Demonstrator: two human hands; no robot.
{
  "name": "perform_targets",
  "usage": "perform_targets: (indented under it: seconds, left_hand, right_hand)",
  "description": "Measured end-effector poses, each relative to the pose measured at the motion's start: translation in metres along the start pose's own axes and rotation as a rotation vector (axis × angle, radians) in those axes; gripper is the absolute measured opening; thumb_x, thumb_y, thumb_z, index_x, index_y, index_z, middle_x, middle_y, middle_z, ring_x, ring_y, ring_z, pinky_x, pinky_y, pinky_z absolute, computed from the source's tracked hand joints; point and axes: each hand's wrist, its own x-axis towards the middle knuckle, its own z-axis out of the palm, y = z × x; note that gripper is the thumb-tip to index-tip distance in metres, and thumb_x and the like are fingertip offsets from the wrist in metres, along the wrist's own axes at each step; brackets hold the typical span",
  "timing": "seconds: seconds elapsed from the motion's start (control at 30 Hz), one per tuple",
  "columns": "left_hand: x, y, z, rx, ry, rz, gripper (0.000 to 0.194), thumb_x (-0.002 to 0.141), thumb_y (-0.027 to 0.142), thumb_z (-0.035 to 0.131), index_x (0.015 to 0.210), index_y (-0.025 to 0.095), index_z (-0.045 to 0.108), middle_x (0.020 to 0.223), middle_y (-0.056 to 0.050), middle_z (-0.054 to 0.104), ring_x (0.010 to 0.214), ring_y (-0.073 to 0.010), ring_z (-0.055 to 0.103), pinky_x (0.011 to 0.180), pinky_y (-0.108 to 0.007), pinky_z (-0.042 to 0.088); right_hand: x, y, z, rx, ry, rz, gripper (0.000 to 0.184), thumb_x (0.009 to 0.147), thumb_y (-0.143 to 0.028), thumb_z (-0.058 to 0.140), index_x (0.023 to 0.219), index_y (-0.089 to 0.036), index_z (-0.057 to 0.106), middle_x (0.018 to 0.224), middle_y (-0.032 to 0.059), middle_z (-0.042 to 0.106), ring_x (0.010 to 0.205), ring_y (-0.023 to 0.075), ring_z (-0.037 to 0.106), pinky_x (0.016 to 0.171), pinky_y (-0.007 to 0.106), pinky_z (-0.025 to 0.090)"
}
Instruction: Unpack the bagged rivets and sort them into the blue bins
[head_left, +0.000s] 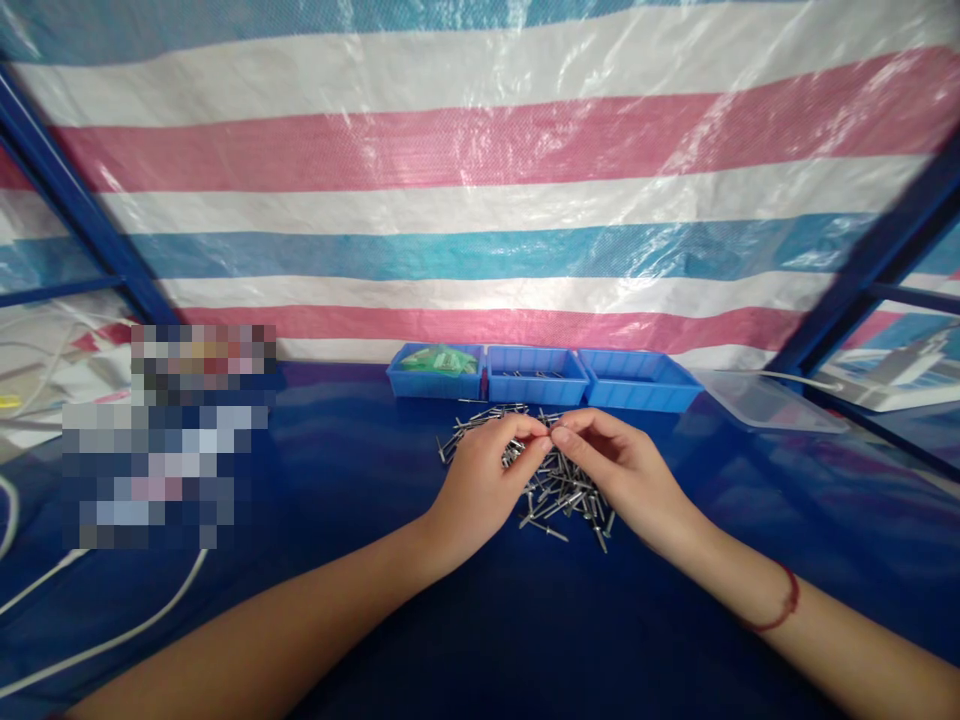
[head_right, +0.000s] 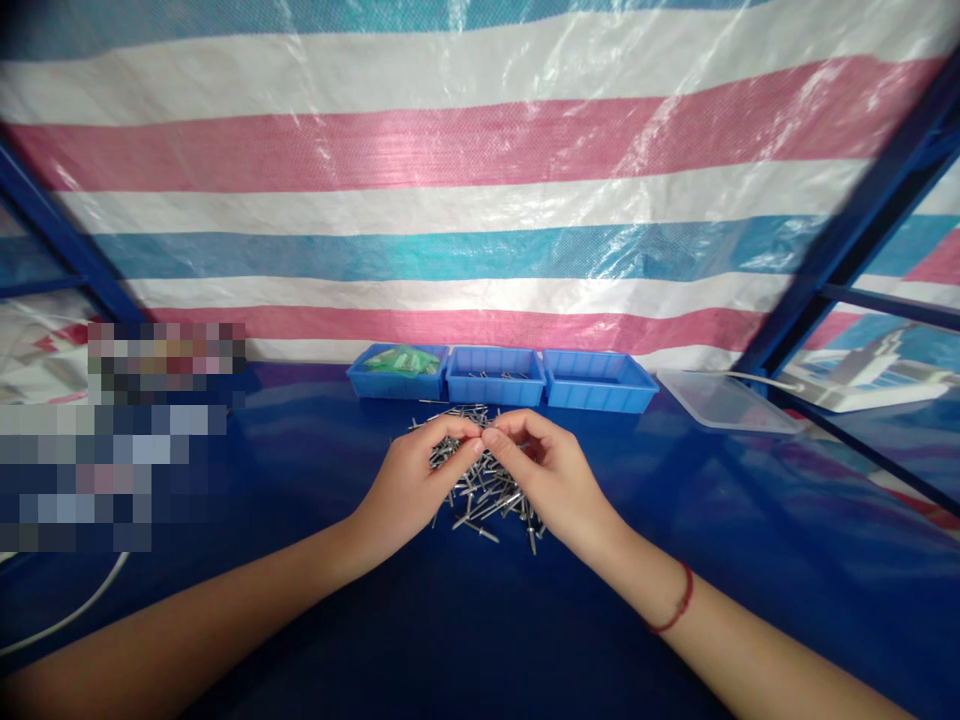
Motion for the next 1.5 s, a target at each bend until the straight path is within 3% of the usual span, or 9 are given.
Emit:
perform_targets:
  seconds: [0.33, 0.47, 0.63, 0.73, 0.9, 1.03, 1.13, 1.3, 1.5]
  left_hand:
    - [0.002, -0.002, -0.003, 0.090, -0.076, 0.007, 0.005, 0.086, 0.021, 0.055, 0.084, 0.019, 0.059, 0.082, 0.000, 0.065, 0.075, -0.0130, 0.060, 0.075, -0.026, 0.048]
    - [0.004, -0.002, -0.008, 0.141, -0.060, 0.086, 0.005, 0.087, 0.020, 0.054, 0.087, 0.018, 0.059, 0.082, 0.000, 0.064, 0.074, -0.0121, 0.060, 0.074, -0.025, 0.048]
    - [0.011, -0.004, -0.014, 0.160, -0.055, 0.094, 0.013, 0.089, 0.023, 0.052, 0.099, 0.018, 0.057, 0.088, -0.002, 0.065, 0.075, -0.0113, 0.060, 0.071, -0.023, 0.049]
    - [0.016, -0.010, -0.018, 0.172, -0.015, 0.040, 0.025, 0.089, 0.027, 0.051, 0.112, 0.017, 0.052, 0.089, -0.003, 0.065, 0.075, -0.0121, 0.061, 0.068, -0.024, 0.049]
    - [0.019, -0.022, -0.026, 0.248, -0.045, 0.009, 0.023, 0.091, 0.028, 0.047, 0.110, 0.018, 0.055, 0.088, -0.002, 0.066, 0.077, -0.0137, 0.062, 0.067, -0.025, 0.050]
    - [0.016, -0.027, -0.029, 0.355, -0.151, 0.144, 0.019, 0.089, 0.018, 0.047, 0.104, 0.017, 0.058, 0.093, -0.004, 0.066, 0.086, -0.0165, 0.061, 0.081, -0.032, 0.048]
    - [0.014, -0.028, -0.029, 0.461, -0.273, 0.246, 0.021, 0.085, 0.011, 0.046, 0.095, 0.018, 0.063, 0.094, -0.004, 0.066, 0.088, -0.0173, 0.059, 0.085, -0.035, 0.046]
    - [0.013, -0.021, -0.024, 0.507, -0.352, 0.270, 0.018, 0.085, 0.018, 0.051, 0.094, 0.020, 0.067, 0.094, -0.003, 0.066, 0.088, -0.0180, 0.058, 0.081, -0.033, 0.046]
    - [0.020, -0.006, -0.008, 0.673, -0.441, 0.216, 0.022, 0.089, 0.028, 0.050, 0.098, 0.023, 0.069, 0.092, -0.004, 0.066, 0.088, -0.0213, 0.060, 0.075, -0.035, 0.046]
  right_hand:
    - [-0.002, -0.003, -0.007, -0.313, -0.053, -0.280, 0.016, 0.086, -0.031, 0.056, 0.092, -0.021, 0.068, 0.086, 0.0048, 0.068, 0.080, 0.0178, 0.061, 0.071, 0.031, 0.049]
    - [0.000, -0.002, -0.009, -0.342, -0.029, -0.296, 0.014, 0.085, -0.029, 0.057, 0.088, -0.021, 0.068, 0.082, 0.0035, 0.068, 0.076, 0.0167, 0.061, 0.068, 0.029, 0.049]
    - [0.008, -0.001, -0.011, -0.411, -0.108, -0.304, 0.020, 0.089, -0.030, 0.051, 0.079, -0.019, 0.066, 0.080, 0.0032, 0.068, 0.075, 0.0165, 0.062, 0.070, 0.028, 0.048]
    - [0.027, -0.002, -0.016, -0.574, -0.021, -0.350, 0.024, 0.090, -0.030, 0.047, 0.078, -0.019, 0.065, 0.080, 0.0046, 0.068, 0.075, 0.0176, 0.062, 0.070, 0.029, 0.047]
    - [0.081, 0.004, -0.024, -1.010, 0.132, -0.400, 0.031, 0.090, -0.029, 0.042, 0.074, -0.017, 0.066, 0.074, 0.0088, 0.068, 0.069, 0.0205, 0.062, 0.064, 0.031, 0.044]
    - [0.108, 0.010, -0.024, -1.098, 0.108, -0.413, 0.032, 0.087, -0.028, 0.045, 0.066, -0.016, 0.066, 0.069, 0.0115, 0.067, 0.070, 0.0231, 0.060, 0.067, 0.034, 0.042]
    - [0.101, 0.010, -0.022, -1.110, 0.079, -0.424, 0.033, 0.088, -0.030, 0.044, 0.068, -0.017, 0.067, 0.070, 0.0113, 0.068, 0.071, 0.0232, 0.061, 0.070, 0.035, 0.042]
    - [0.054, 0.014, -0.027, -1.003, 0.009, -0.417, 0.027, 0.088, -0.027, 0.045, 0.079, -0.018, 0.068, 0.080, 0.0065, 0.072, 0.074, 0.0214, 0.063, 0.072, 0.034, 0.045]
    - [0.027, 0.027, -0.035, -0.811, 0.025, -0.230, 0.021, 0.083, -0.024, 0.049, 0.080, -0.019, 0.069, 0.079, 0.0042, 0.073, 0.071, 0.0206, 0.067, 0.066, 0.031, 0.049]
